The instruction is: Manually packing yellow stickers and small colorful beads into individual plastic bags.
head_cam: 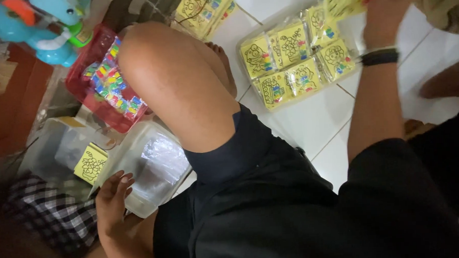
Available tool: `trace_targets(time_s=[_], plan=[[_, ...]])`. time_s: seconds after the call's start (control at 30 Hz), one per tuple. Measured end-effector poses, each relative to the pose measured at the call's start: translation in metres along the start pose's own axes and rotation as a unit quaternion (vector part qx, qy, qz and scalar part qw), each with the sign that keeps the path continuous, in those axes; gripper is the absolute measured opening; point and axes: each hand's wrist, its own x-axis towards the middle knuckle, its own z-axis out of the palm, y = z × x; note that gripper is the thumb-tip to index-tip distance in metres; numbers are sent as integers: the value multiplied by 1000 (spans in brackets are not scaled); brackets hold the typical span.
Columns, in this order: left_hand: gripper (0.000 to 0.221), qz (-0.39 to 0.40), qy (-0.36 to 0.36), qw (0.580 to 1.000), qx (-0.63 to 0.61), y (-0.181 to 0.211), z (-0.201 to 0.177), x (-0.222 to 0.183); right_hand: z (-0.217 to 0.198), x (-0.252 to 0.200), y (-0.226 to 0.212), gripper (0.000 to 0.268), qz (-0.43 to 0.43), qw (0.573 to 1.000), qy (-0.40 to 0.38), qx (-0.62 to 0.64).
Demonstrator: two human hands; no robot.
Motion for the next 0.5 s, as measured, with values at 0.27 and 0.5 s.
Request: trace_targets(time_s=[0.27,0.5], plan=[[42,0,2,1000,-9,-19,-17,0,79,-111,92,17,186,933,-148,-269],[41,-1,-7,999,-41,-38,-17,18,102,-142,42,27,76,879,-206,-423]])
